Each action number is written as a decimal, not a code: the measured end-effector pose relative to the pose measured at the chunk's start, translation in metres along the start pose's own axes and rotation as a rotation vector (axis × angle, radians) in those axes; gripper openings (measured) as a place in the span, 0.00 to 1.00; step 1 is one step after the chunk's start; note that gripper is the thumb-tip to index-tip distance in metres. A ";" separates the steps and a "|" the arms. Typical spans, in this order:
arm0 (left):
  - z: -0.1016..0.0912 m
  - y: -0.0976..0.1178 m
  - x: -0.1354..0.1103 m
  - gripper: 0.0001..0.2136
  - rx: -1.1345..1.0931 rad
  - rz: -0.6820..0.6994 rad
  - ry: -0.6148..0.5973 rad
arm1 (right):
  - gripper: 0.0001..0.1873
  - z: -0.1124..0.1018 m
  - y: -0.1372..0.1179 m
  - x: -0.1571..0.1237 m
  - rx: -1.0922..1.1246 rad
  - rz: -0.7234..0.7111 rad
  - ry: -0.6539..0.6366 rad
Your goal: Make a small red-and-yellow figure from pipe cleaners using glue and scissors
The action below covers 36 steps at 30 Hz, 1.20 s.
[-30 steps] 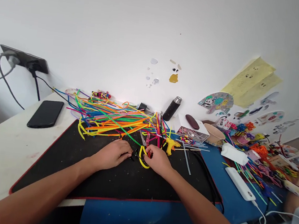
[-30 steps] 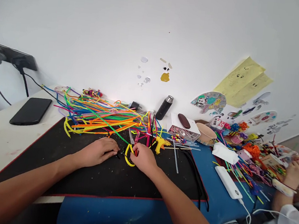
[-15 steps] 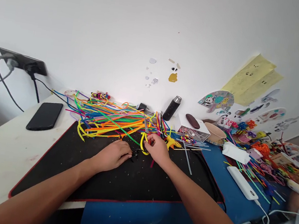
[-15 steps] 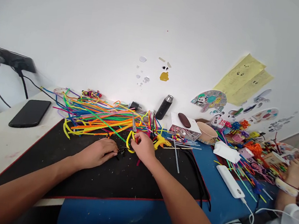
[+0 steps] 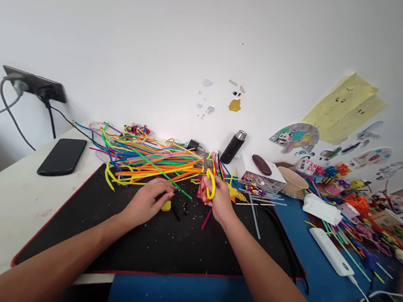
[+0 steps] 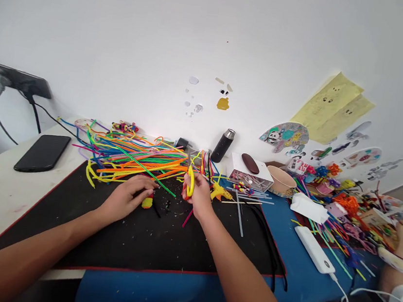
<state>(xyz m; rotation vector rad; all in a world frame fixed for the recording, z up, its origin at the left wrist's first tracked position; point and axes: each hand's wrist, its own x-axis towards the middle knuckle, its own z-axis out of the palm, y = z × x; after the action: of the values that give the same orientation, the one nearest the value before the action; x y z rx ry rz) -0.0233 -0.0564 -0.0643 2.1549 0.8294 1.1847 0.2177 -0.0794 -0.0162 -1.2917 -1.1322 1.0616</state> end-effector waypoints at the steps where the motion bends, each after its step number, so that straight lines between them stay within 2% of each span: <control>1: -0.003 0.000 0.002 0.13 -0.067 -0.095 0.066 | 0.25 0.003 0.002 -0.005 0.033 0.011 -0.036; 3: -0.008 0.000 0.007 0.17 -0.256 -0.276 0.151 | 0.26 0.010 0.007 -0.012 0.102 0.031 -0.105; 5: -0.011 0.002 0.011 0.20 -0.462 -0.391 0.165 | 0.25 0.018 0.010 -0.015 0.246 0.089 -0.209; 8: -0.011 0.008 0.013 0.19 -0.665 -0.463 0.100 | 0.25 0.031 0.007 -0.013 0.307 0.137 -0.332; 11: -0.011 0.017 0.011 0.17 -0.767 -0.461 0.017 | 0.24 0.045 0.002 -0.007 0.318 0.147 -0.450; 14: -0.015 0.023 0.012 0.17 -0.741 -0.439 0.027 | 0.23 0.058 0.003 0.000 0.383 0.144 -0.524; 21: -0.020 0.022 0.018 0.20 -0.547 -0.437 0.053 | 0.23 0.074 0.027 0.008 0.511 0.149 -0.533; 25: -0.017 0.015 0.017 0.19 -0.476 -0.449 0.071 | 0.22 0.068 0.031 0.007 0.483 0.199 -0.582; 29: -0.020 0.004 0.016 0.19 -0.435 -0.466 0.159 | 0.21 0.059 0.032 0.008 0.462 0.216 -0.582; 32: -0.023 -0.003 0.016 0.19 -0.414 -0.502 0.204 | 0.24 0.052 0.028 0.006 0.472 0.200 -0.610; 36: -0.022 -0.005 0.015 0.19 -0.382 -0.521 0.187 | 0.30 0.046 0.020 0.001 0.522 0.145 -0.645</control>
<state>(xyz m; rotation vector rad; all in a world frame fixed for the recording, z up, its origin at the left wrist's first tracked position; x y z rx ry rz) -0.0369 -0.0384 -0.0497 1.4223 1.0631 1.1587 0.1733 -0.0710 -0.0380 -0.6286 -1.1142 1.8192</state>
